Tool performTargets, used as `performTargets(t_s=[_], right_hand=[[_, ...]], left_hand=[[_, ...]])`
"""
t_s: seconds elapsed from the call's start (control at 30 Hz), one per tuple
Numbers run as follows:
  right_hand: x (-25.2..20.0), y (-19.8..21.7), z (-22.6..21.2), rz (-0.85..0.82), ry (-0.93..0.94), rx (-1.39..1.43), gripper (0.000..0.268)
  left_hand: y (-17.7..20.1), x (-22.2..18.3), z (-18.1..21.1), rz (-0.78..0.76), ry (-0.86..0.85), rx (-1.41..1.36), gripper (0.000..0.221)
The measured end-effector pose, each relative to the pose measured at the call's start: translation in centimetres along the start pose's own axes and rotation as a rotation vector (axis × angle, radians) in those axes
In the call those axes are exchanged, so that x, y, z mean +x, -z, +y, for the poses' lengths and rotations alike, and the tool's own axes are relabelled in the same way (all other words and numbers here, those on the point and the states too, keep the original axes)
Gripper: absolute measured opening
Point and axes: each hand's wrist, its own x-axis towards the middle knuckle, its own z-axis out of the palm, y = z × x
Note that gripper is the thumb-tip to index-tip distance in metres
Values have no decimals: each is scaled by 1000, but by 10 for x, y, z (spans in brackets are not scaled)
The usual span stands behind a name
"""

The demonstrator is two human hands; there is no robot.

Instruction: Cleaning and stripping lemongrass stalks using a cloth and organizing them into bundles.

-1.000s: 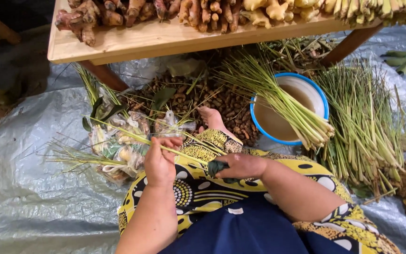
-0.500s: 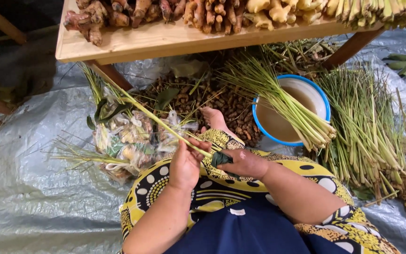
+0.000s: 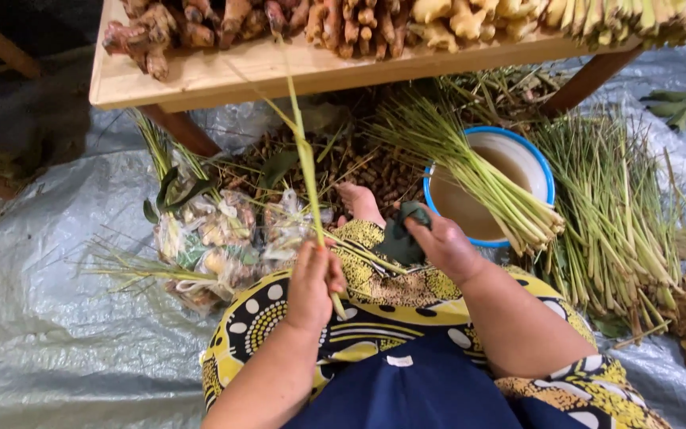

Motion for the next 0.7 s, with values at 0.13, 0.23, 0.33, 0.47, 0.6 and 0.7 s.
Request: performTargets(t_s=[0.13, 0.23, 0.33, 0.47, 0.6, 0.7], right_hand=[[-1, 3, -10, 122, -77, 351, 20], [6, 0, 10, 67, -30, 417, 33], [16, -6, 30, 95, -83, 567, 42], [16, 8, 4, 42, -4, 642, 31], [11, 33, -16, 54, 138, 289, 31], [23, 30, -25, 131, 36, -125, 24]], left_hand=[[-5, -6, -14, -124, 95, 123, 23], [-11, -13, -17, -162, 41, 199, 18], [-13, -18, -11, -201, 45, 208, 17], [-10, -19, -3, -254, 48, 302, 20], [-4, -18, -4, -245, 1, 487, 21], [-17, -24, 18, -261, -20, 693, 24]])
